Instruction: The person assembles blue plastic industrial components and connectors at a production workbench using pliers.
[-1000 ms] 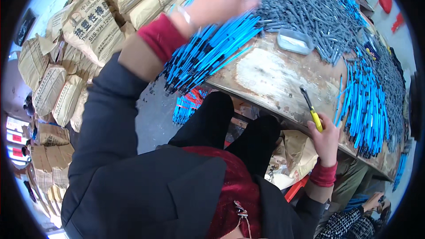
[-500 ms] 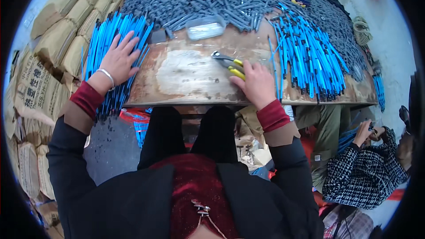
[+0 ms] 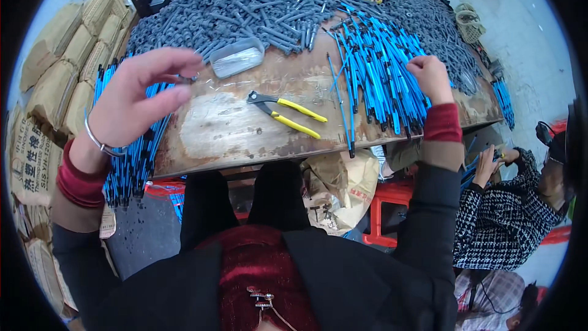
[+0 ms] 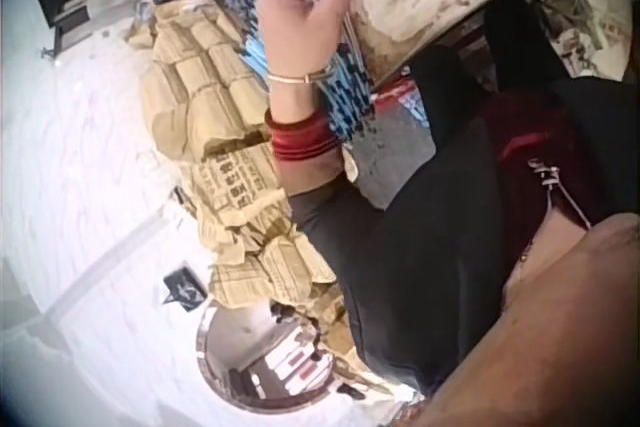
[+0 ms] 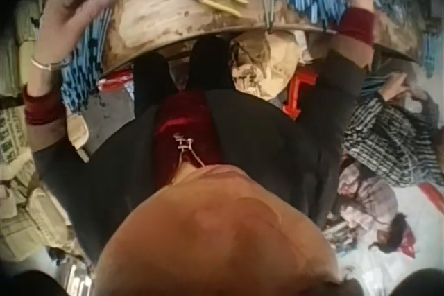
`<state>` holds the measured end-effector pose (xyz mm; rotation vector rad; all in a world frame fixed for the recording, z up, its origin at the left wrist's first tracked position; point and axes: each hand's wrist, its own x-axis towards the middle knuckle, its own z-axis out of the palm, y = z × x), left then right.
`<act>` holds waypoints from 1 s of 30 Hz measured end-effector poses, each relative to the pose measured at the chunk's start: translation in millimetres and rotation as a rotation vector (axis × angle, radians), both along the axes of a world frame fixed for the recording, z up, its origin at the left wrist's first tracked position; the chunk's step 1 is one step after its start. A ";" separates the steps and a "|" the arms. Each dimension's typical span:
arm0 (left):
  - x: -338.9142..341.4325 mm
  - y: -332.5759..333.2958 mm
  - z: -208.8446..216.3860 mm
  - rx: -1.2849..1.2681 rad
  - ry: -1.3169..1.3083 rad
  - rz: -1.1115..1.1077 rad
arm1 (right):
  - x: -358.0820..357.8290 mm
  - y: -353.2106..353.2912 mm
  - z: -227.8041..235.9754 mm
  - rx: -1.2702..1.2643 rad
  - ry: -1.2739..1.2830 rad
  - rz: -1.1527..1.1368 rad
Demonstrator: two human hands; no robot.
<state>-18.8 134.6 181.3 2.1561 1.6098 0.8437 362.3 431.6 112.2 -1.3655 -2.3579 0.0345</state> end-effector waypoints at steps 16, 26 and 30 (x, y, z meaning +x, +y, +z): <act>64.6 110.9 -150.0 -0.152 -1.623 0.132 | 20.3 96.0 -37.6 -0.058 -0.331 -0.260; 70.3 126.3 -159.0 -0.438 -1.688 0.065 | -54.5 -29.0 72.7 0.329 -0.383 0.046; 73.1 126.0 -161.5 -0.512 -1.661 0.049 | -43.3 -58.0 98.8 0.276 -0.704 -0.145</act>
